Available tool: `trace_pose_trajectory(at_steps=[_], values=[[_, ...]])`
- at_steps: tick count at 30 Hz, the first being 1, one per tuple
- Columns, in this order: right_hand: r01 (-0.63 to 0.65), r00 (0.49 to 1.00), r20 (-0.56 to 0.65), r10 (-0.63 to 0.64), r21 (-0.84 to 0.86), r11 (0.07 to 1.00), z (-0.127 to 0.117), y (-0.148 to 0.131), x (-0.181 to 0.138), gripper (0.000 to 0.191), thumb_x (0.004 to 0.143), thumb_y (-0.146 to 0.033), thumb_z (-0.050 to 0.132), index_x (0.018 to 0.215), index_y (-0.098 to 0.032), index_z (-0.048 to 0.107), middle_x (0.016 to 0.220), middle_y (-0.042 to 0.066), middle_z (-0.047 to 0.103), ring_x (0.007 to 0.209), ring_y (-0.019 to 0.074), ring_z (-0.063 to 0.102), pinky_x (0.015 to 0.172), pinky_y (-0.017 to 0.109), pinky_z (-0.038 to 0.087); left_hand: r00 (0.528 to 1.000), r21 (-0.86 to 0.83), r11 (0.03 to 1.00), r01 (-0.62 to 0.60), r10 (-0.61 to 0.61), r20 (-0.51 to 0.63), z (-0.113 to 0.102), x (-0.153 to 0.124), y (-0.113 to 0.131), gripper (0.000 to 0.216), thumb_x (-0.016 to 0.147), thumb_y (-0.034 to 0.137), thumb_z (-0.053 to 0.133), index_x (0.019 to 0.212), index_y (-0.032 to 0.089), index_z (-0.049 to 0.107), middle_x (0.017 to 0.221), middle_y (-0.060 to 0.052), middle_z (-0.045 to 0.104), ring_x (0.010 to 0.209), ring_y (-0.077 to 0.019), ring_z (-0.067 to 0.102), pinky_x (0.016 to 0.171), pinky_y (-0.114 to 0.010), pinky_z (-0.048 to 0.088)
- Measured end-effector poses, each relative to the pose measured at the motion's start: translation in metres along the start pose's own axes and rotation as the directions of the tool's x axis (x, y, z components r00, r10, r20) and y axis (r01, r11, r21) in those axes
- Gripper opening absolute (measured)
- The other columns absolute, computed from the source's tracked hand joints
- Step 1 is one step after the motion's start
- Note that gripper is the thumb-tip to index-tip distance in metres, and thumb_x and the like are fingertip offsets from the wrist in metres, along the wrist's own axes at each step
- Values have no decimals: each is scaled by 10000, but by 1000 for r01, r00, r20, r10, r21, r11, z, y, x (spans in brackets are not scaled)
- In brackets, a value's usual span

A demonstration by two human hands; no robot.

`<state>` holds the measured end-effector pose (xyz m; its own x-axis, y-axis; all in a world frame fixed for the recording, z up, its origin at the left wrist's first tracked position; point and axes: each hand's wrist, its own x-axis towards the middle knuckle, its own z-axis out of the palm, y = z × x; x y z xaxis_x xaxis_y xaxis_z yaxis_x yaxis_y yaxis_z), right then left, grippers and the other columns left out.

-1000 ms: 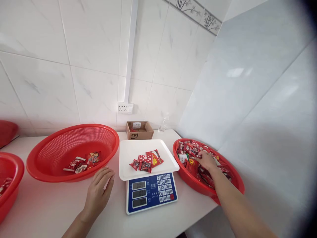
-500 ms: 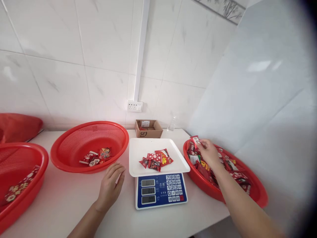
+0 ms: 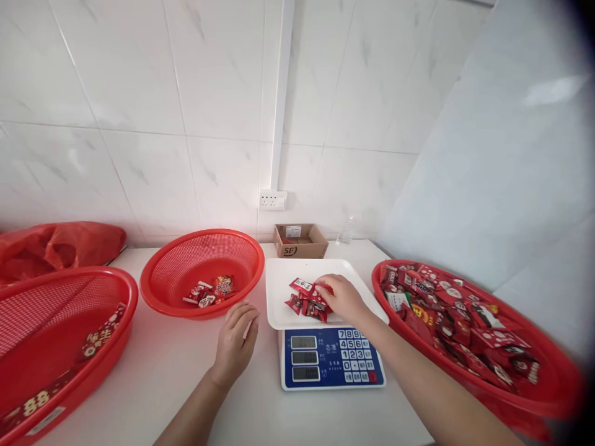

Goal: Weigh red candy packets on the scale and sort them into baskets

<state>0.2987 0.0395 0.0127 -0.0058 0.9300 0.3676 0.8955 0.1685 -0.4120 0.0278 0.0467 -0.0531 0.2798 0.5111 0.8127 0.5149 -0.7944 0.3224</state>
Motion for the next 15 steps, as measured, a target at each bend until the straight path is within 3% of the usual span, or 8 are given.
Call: trace_pose_trajectory(at_steps=[4,8,10,12,13,15], values=[[-19,990,-138,8,-74,997,-27,27,-9,238,824,-332,444,903,-223,640,954,61,676,935,222,588,865,372,422,1000,-17,1000,12,-12,1,-1,1,1,163,857,113,478,957,194,579,929,-62,644,981,-197,576,882,-393,472],[-301,948,-174,267,-208,931,-73,88,-23,277,830,-343,428,995,-230,619,1040,67,657,968,223,589,846,344,430,1000,-29,999,19,-19,6,0,2,1,159,860,126,475,951,195,585,926,-66,644,971,-204,580,876,-403,472],[-449,893,-143,426,-343,825,-95,128,-33,313,844,-310,420,1098,-211,574,1115,85,630,1018,228,576,846,331,417,1000,-34,999,14,-14,2,1,1,0,157,855,123,483,949,196,585,922,-65,645,975,-206,578,880,-405,470],[-559,802,-87,591,-458,691,-113,164,-46,371,850,-282,430,1187,-159,523,1178,151,593,1049,262,564,829,348,414,1000,-38,999,13,-12,5,2,1,0,159,852,120,488,950,198,585,921,-62,647,978,-205,577,883,-405,469],[-594,763,-82,641,-479,646,-118,179,-53,398,835,-259,460,1192,-94,517,1149,217,593,1011,298,581,799,372,422,1000,-40,999,15,-14,9,2,1,0,160,851,120,488,951,200,585,922,-61,647,977,-204,577,884,-405,469],[-613,719,-33,694,-502,611,-124,201,-68,408,796,-216,532,1172,-58,536,1113,241,606,969,290,602,784,342,426,1000,-43,999,19,-19,15,3,0,1,161,851,119,488,949,201,585,924,-60,645,975,-203,578,884,-405,470]])
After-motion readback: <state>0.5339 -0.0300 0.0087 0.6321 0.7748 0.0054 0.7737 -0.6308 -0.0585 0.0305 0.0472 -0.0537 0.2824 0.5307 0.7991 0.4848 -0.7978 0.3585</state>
